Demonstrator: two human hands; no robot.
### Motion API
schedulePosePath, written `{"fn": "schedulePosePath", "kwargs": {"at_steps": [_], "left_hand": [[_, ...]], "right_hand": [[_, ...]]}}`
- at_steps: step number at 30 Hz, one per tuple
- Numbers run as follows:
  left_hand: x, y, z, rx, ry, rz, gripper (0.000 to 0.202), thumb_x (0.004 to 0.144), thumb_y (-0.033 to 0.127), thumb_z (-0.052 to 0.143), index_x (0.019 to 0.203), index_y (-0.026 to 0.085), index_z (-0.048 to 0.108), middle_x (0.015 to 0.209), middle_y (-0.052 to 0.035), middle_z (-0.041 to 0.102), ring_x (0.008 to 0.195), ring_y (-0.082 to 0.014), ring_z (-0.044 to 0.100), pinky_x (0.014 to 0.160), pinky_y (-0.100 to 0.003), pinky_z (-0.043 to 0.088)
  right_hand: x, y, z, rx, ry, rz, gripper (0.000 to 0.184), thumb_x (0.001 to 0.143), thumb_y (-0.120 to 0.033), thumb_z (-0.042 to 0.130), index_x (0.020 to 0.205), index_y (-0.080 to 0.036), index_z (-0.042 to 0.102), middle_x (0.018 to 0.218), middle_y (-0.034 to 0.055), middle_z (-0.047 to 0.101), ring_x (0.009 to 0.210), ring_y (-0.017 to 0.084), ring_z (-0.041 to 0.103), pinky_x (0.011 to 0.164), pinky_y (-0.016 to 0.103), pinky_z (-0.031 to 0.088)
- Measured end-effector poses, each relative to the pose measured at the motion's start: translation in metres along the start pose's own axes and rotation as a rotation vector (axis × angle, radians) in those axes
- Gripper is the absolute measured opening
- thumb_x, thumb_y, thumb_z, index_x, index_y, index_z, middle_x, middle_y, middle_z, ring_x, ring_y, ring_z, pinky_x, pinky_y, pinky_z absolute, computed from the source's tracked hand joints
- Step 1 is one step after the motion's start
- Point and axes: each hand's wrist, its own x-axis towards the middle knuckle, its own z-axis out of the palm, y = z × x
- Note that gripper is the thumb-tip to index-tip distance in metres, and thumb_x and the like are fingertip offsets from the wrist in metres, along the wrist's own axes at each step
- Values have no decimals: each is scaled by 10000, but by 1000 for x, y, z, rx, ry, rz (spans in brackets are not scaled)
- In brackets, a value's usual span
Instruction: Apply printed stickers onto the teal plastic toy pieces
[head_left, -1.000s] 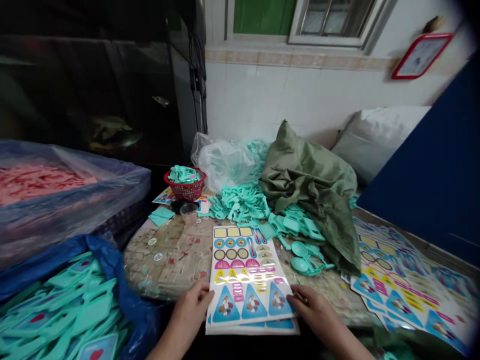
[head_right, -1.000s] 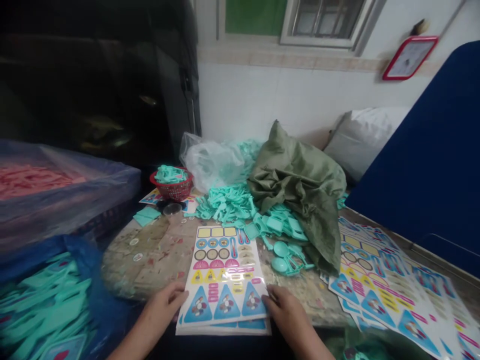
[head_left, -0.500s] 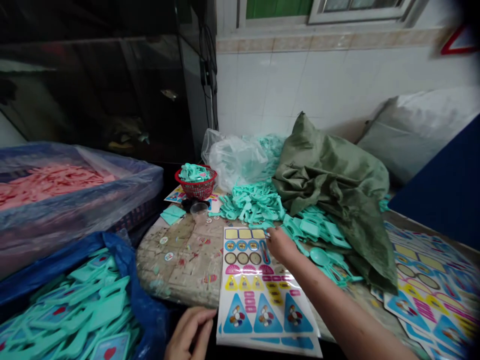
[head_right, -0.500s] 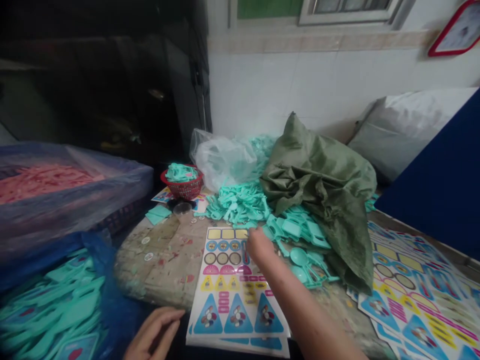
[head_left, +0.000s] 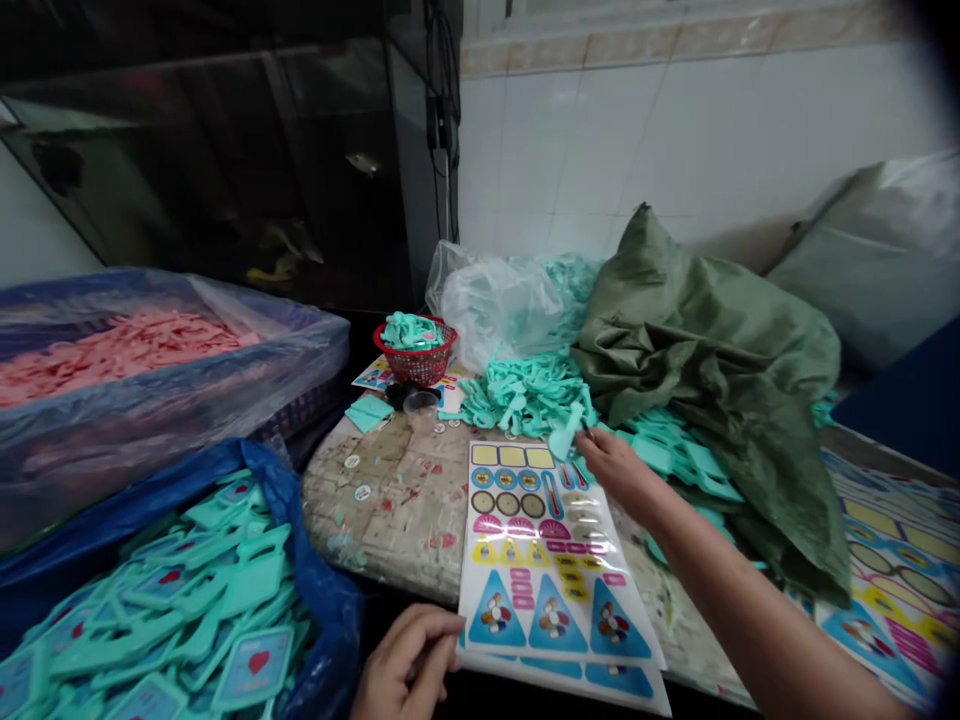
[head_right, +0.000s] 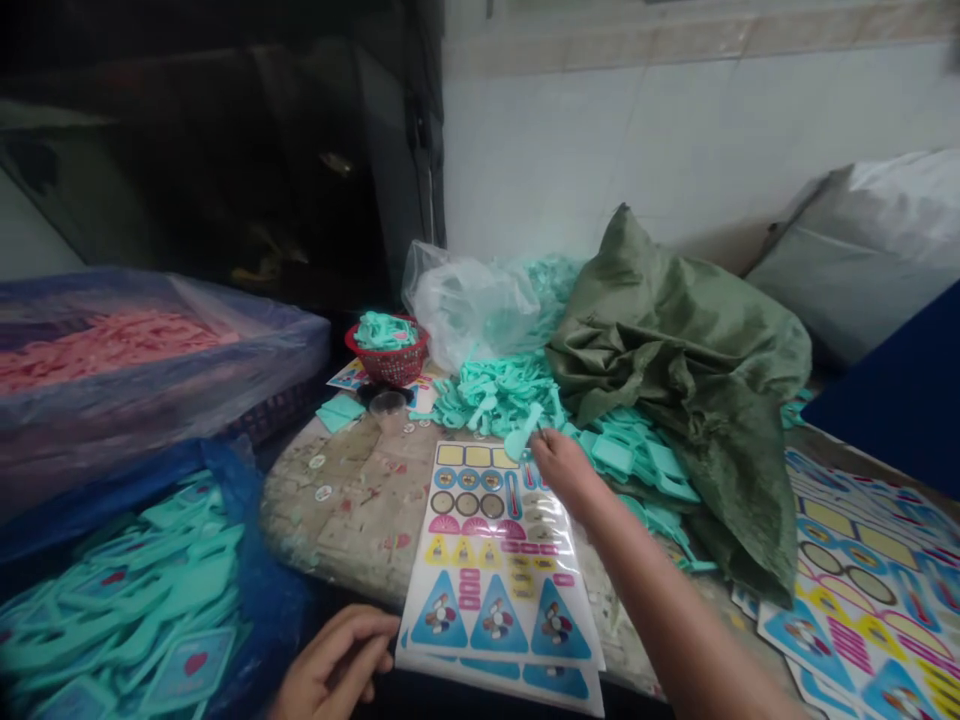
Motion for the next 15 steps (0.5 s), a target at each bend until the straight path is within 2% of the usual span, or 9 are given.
{"fn": "schedulePosePath", "kwargs": {"at_steps": [3,8,11,15], "left_hand": [[3,13,8,-104,12,-79,273,815,424,528,914,206,660,887,-44,659,651,-121,599,566,-201,513],[5,33,20,-346,-11,-145,337,795,419,568,1039,187,590,986,-71,662,780,-160,631,613,-236,509],[0,40,26,-475,-83,-131,427,777,432,598,1118,181,544,1041,-96,638,825,-180,632,616,-249,503],[-10,46,31,-562,-143,-128,477,763,466,607,1129,165,545,1028,-106,625,817,-184,622,597,-249,489]], "right_hand": [[-49,-9,2,128,-129,63,352,847,-500,329,688,-211,452,521,-54,393,463,100,361,442,226,296],[-119,-23,23,438,-322,206,370,812,-571,421,690,-221,411,518,-80,299,451,90,282,425,213,224],[-140,-26,36,421,-285,130,399,802,-597,443,699,-212,453,582,-51,391,527,107,375,470,216,313],[-160,-28,51,392,-211,-4,394,803,-585,470,744,-202,542,700,2,538,687,153,500,635,235,428]]}}
